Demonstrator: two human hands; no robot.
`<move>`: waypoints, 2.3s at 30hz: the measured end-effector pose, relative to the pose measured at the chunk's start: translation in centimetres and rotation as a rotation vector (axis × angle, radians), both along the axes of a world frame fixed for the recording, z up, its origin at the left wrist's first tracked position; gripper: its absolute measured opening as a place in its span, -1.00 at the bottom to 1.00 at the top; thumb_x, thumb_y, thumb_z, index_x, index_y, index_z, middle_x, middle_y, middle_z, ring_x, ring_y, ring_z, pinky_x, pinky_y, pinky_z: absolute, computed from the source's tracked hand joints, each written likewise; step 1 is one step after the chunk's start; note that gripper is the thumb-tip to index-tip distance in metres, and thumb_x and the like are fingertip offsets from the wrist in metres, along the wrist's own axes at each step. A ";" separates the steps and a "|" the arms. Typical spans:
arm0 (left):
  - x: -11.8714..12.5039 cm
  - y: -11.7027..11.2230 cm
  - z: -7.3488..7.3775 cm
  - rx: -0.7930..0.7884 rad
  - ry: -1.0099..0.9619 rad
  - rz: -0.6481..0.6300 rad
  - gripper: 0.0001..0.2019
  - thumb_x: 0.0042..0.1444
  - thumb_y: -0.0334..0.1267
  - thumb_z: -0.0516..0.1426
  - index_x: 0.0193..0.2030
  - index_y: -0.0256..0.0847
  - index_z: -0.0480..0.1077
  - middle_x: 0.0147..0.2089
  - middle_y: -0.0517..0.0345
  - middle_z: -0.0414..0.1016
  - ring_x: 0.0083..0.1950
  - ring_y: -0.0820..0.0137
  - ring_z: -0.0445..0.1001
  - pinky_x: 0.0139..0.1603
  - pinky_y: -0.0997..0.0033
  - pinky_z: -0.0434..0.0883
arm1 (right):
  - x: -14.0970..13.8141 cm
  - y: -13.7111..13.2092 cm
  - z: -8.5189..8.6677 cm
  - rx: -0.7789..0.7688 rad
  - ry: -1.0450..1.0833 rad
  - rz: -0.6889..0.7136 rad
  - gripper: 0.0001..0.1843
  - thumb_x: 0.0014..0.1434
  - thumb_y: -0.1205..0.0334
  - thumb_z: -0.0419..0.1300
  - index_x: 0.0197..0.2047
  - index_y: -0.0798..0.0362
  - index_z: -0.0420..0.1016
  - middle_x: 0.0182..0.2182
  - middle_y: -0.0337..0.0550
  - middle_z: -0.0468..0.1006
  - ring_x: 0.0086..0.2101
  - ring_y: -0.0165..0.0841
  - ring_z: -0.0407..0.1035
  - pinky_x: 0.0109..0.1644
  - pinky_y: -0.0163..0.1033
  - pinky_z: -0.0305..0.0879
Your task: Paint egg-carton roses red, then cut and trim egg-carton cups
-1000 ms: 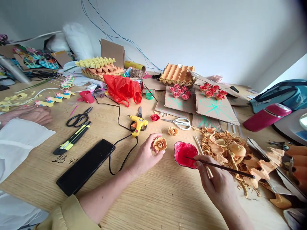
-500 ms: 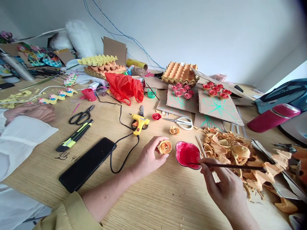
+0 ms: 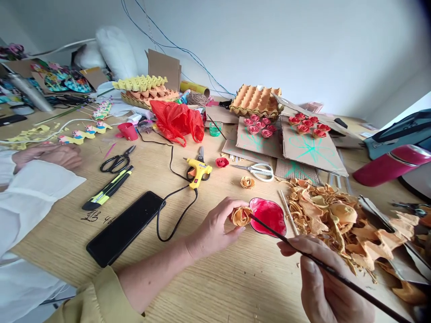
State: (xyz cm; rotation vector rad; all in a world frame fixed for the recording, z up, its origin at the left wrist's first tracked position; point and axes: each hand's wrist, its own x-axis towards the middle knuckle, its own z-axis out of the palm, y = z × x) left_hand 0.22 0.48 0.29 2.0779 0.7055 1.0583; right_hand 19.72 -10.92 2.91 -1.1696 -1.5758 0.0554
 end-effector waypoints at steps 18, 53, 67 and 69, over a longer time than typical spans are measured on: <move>-0.2 -0.2 -0.4 0.054 0.035 -0.178 -0.52 0.24 -0.51 0.17 0.27 -0.15 0.28 0.14 0.00 0.46 0.19 0.30 0.45 0.25 0.30 0.42 | -0.1 0.6 0.6 -0.034 -0.199 0.125 -0.72 0.31 0.49 0.09 0.03 0.11 0.48 -0.30 -0.13 0.57 -0.29 -0.42 0.49 -0.21 -0.32 0.45; 0.1 -0.3 -0.2 0.054 0.010 -0.031 -0.55 0.20 -0.47 0.21 0.20 -0.14 0.31 0.10 0.03 0.52 0.13 0.30 0.52 0.18 0.29 0.48 | 0.9 -0.2 0.7 -0.061 -0.333 0.216 -0.71 0.30 0.49 0.12 0.07 0.15 0.45 -0.21 -0.09 0.54 -0.20 -0.35 0.46 -0.08 -0.18 0.40; 0.2 -0.3 0.0 -0.005 -0.008 0.012 -0.61 0.17 -0.45 0.25 0.12 -0.17 0.36 0.02 0.08 0.55 0.03 0.33 0.54 0.09 0.35 0.48 | 1.4 -0.2 0.7 -0.036 -0.308 0.195 -0.70 0.31 0.50 0.12 0.08 0.14 0.44 -0.24 -0.09 0.56 -0.22 -0.37 0.46 -0.14 -0.23 0.41; 0.2 -0.2 0.0 -0.012 -0.001 0.017 -0.60 0.16 -0.45 0.26 0.12 -0.16 0.35 0.01 0.08 0.54 0.01 0.34 0.54 0.06 0.36 0.48 | 1.4 -0.1 0.7 -0.016 -0.288 0.195 -0.70 0.29 0.52 0.11 0.05 0.14 0.45 -0.27 -0.09 0.55 -0.24 -0.37 0.45 -0.18 -0.24 0.41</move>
